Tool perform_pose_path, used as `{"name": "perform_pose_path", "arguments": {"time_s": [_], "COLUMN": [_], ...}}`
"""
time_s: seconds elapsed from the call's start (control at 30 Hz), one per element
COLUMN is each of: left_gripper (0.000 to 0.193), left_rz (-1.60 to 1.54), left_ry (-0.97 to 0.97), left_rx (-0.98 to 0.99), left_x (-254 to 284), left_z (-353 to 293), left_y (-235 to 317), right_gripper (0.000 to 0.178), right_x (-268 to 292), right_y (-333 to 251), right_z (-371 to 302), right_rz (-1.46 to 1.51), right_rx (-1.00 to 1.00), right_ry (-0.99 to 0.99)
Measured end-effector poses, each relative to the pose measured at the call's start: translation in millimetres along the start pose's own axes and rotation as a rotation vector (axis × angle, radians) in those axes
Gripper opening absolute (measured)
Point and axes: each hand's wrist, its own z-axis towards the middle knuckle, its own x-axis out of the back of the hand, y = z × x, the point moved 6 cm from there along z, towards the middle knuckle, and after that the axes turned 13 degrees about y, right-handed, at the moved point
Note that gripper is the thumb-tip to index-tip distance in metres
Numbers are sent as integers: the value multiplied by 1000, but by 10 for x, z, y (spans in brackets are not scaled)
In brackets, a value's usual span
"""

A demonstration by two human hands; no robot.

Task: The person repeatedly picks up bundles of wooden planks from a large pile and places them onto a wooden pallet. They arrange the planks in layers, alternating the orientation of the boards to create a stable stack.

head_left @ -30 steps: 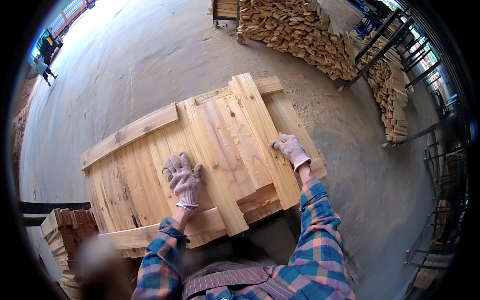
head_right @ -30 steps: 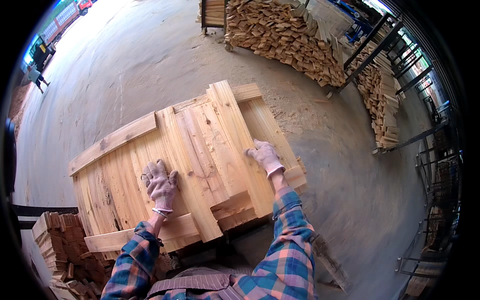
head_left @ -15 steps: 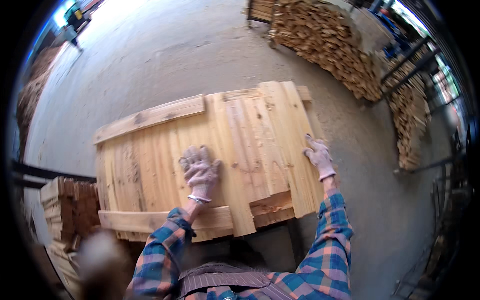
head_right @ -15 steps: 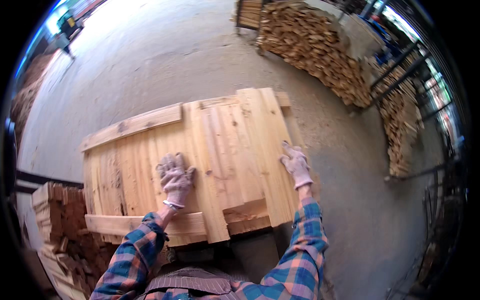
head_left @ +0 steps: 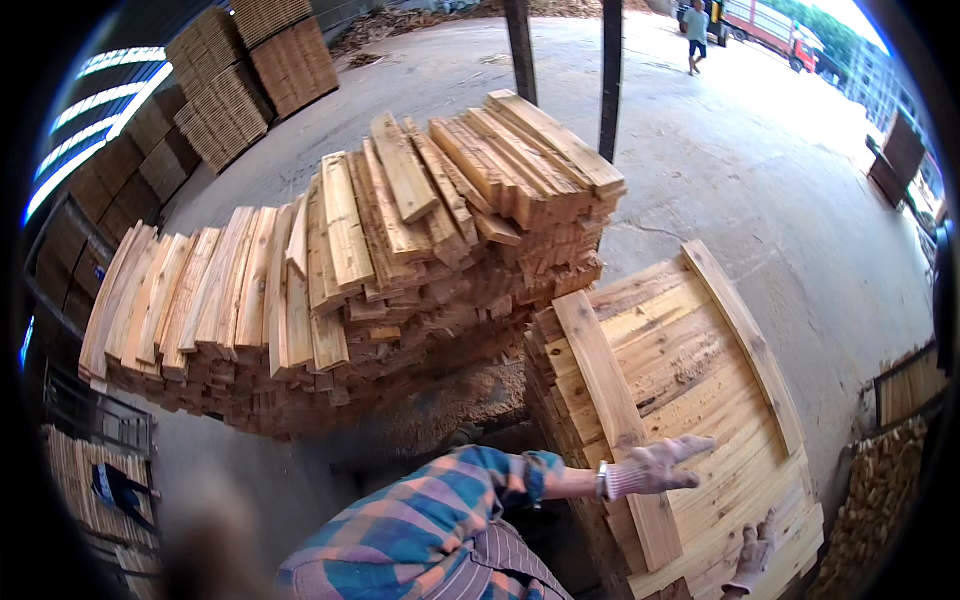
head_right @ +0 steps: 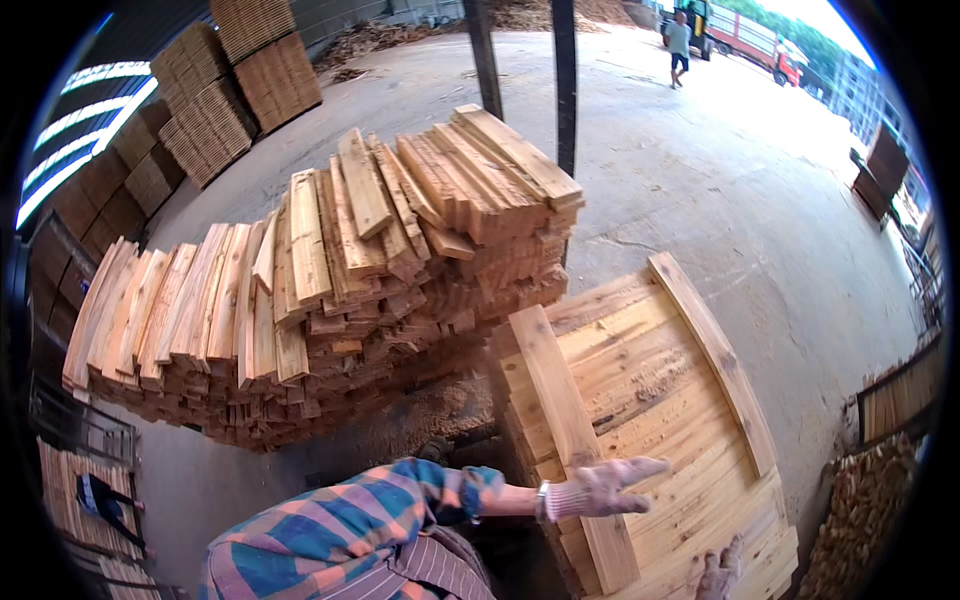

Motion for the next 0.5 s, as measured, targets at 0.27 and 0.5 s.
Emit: {"name": "perform_pose_path", "arguments": {"time_s": [0.27,0.5], "left_gripper": [85,87], "left_rz": [-64,682], "left_ry": [1207,1243], "left_rx": [-1,147], "left_x": [3950,5264], "left_z": [-932,-393], "left_y": [743,507], "right_gripper": [66,46], "right_x": [-2133,-4563], "right_y": [-4805,-5725], "right_z": [-324,-401], "right_rz": [323,1067], "right_rx": [502,-237], "right_ry": [-373,-767]}}
